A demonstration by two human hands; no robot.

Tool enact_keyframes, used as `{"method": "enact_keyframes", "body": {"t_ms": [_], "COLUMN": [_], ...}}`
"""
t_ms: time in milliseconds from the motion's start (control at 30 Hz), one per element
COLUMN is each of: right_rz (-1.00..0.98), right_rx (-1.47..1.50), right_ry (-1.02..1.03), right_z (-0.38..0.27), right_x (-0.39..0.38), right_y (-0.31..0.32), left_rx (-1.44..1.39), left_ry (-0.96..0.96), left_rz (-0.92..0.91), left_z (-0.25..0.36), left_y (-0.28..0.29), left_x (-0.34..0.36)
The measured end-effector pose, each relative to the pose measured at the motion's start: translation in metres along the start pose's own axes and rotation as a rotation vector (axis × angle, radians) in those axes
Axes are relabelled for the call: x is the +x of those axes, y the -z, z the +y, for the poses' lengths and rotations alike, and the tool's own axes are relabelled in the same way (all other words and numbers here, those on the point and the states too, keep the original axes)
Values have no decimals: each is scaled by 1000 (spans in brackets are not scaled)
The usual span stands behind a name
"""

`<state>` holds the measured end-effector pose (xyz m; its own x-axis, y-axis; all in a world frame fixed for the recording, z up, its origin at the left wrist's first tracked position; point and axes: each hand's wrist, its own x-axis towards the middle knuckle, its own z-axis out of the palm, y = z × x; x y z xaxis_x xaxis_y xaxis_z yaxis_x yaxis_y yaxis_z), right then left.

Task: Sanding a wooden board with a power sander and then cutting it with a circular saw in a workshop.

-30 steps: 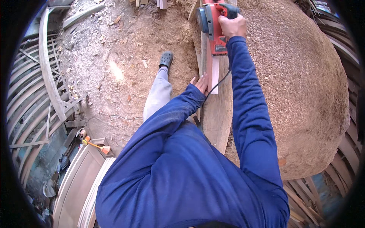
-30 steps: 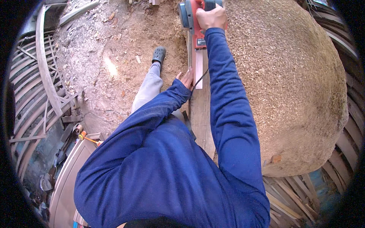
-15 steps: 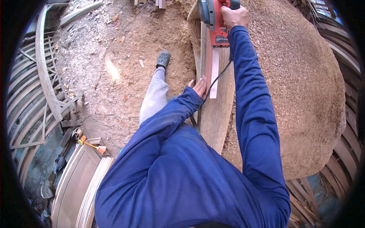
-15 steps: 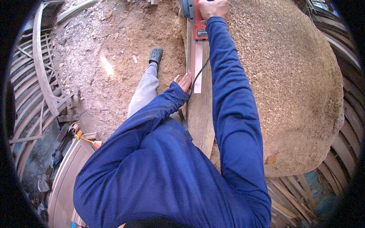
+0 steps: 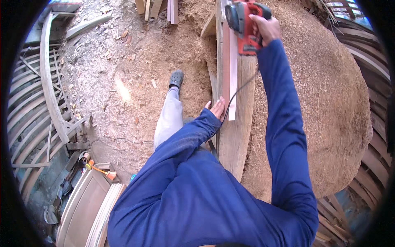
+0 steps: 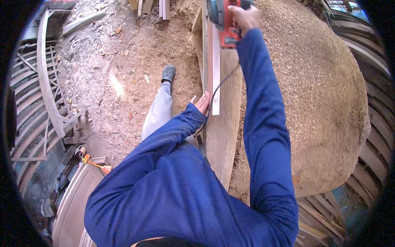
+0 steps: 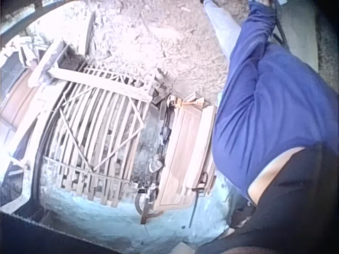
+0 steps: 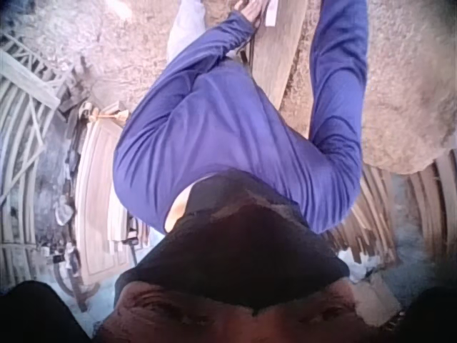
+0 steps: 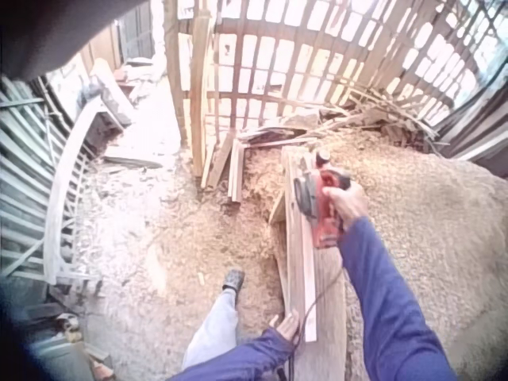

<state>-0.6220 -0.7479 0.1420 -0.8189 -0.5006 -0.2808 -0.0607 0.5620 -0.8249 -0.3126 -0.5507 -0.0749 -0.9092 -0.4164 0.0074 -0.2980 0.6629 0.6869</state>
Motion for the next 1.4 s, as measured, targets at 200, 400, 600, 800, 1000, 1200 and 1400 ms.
{"method": "enact_keyframes", "body": {"t_ms": [200, 400, 600, 800, 1000, 1200, 1400], "right_rz": [-20, 101, 60, 68, 26, 104, 147], "right_rx": [18, -213, -203, -271, -259, -278, -278], "right_ry": [107, -159, -42, 26, 97, 224, 201], "right_z": [82, 147, 178, 174, 144, 114, 92], "right_x": [-192, -376, -443, -413, -330, -253, -191], "right_y": [91, 109, 101, 82, 62, 37, 20], "left_rx": [-132, -129, -111, -212, -62, 86, -81], "left_ry": [9, -1, 11, 31, -60, -82, -31], "left_rz": [-28, -87, -105, -66, -254, -101, 3], "left_z": [-3, -9, -14, -17, -19, -12, -9], "left_y": [-1, -9, -18, -25, -20, -12, -10], "left_x": [0, -1, 0, -4, 1, -1, -3]}}
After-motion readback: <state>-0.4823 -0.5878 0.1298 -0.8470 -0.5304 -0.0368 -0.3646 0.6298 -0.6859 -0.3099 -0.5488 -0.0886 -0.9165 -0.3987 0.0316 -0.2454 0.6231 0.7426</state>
